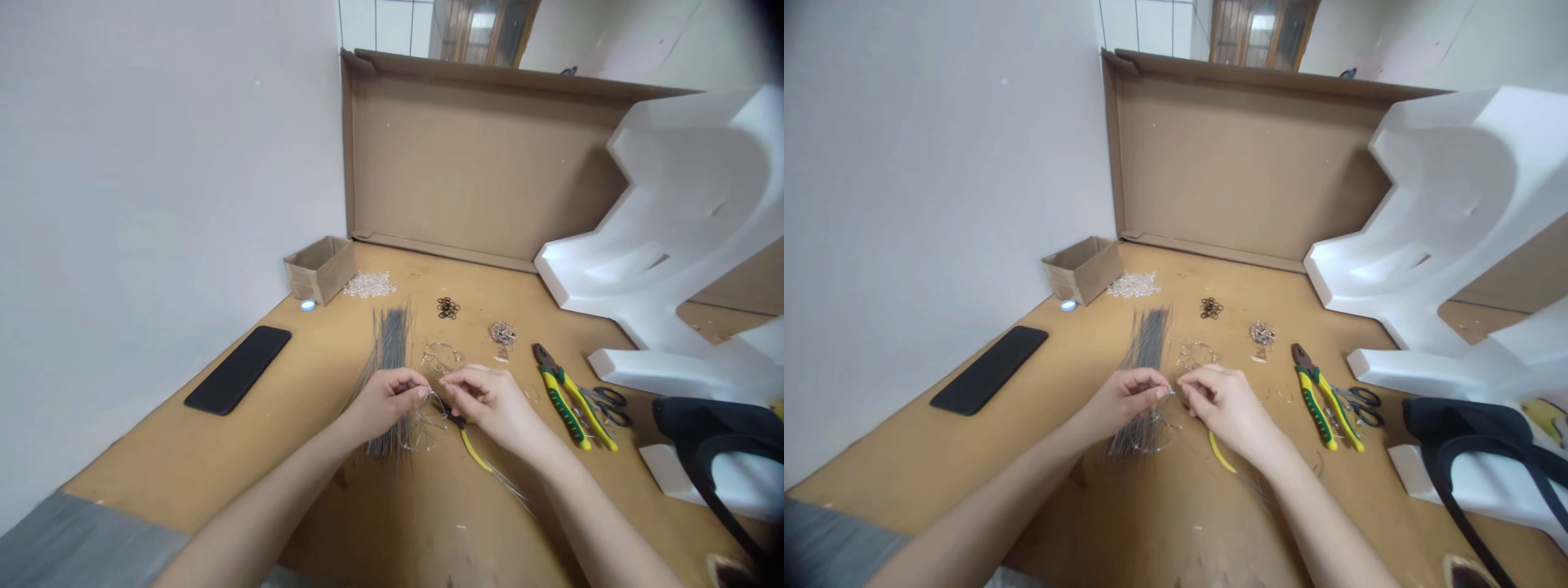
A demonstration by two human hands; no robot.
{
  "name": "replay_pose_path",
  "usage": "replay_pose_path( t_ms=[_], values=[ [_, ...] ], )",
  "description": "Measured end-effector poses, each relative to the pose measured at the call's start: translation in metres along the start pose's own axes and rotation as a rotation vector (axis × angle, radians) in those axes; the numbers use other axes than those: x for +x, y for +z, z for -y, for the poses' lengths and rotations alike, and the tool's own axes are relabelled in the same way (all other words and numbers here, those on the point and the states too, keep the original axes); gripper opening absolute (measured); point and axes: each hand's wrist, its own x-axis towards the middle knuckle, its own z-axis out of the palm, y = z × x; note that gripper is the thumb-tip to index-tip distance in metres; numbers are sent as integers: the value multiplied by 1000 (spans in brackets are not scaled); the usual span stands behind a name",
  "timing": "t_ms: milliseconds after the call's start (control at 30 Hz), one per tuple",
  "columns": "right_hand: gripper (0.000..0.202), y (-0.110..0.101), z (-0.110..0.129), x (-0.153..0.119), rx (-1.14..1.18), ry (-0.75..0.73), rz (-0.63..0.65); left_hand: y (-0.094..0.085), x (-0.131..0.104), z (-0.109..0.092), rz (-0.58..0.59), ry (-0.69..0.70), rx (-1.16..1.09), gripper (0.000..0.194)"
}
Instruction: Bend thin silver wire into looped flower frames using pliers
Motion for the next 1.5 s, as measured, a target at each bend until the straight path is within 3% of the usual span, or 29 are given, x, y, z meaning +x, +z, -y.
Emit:
replay_pose_path(
  t_ms=[333,533,700,867,1000,1333,1500],
  values=[
    [19,2,0,-1,-3,-30,5,0,0,-1,3,-22,-52,26],
    [16,0,-2,2,105,66,24,1,1,0,-35,-31,-14,26],
    [16,-3,-5,4,101,62,11,2,0,-1,-40,-24,-27,24],
    [19,-1,-9,6,249,192,61,2,1,1,-48,-38,-23,24],
    [20,2,-12,6,328,208,26,3,2,2,-50,-36,-22,24],
    [24,12,-18,8,460,233,-44,4,2,11,-127,138,195,19],
    [22,10,-14,8,442,260,-62,3,1,11,-112,132,180,18]
  ],
)
